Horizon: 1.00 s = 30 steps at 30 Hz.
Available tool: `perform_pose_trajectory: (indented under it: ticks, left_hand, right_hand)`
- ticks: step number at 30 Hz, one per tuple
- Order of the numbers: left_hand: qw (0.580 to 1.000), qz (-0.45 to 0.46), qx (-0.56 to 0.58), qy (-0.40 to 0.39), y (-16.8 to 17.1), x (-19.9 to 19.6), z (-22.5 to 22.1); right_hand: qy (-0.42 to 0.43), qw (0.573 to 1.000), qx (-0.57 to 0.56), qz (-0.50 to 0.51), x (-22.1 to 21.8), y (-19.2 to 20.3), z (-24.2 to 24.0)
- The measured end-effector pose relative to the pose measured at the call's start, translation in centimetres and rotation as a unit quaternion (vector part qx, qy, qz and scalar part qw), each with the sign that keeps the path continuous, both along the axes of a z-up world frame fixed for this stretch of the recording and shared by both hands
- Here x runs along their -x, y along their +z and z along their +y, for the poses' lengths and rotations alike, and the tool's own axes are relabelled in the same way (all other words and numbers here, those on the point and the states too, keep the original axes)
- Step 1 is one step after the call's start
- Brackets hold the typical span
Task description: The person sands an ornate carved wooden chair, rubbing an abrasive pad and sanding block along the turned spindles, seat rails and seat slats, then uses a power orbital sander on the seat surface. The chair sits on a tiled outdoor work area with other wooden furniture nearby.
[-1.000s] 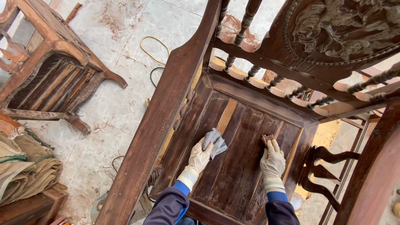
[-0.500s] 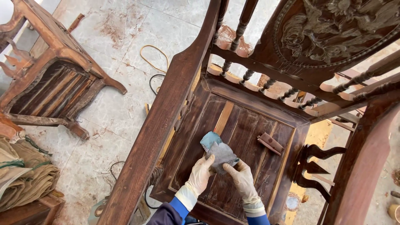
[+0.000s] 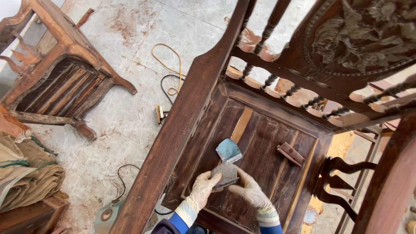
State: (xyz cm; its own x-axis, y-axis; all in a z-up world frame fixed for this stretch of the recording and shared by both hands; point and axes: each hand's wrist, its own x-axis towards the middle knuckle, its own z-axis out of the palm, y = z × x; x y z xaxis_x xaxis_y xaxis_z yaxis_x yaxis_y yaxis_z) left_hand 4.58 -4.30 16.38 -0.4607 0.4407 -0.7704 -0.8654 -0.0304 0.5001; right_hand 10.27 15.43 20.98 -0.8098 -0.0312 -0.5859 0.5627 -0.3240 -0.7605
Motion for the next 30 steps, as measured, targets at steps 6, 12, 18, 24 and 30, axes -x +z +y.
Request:
perform_pose_trajectory:
  ticks: [6, 12, 18, 24, 30]
  left_hand:
    - [0.988, 0.044, -0.009, 0.149, -0.8, 1.4, -1.2]
    - [0.965, 0.145, 0.018, 0.218, 0.8, 3.0, 1.8]
    - [0.985, 0.124, 0.06, 0.104, 3.7, 3.7, 3.9]
    - [0.986, 0.167, -0.026, 0.004, -1.7, 1.4, 3.2]
    - [0.801, 0.471, 0.233, -0.286, 3.7, 3.4, 2.3]
  right_hand:
    - [0.182, 0.759, -0.608, 0.145, 4.8, -3.8, 1.2]
    - [0.335, 0.666, -0.642, 0.18, 2.9, -5.5, 0.8]
    - [0.17, 0.654, -0.674, 0.297, 0.1, -0.6, -0.5]
    - [0.079, 0.633, -0.675, 0.371, -0.9, 2.4, 0.2]
    - [0.219, 0.708, -0.571, 0.353, -1.8, 0.7, 0.9]
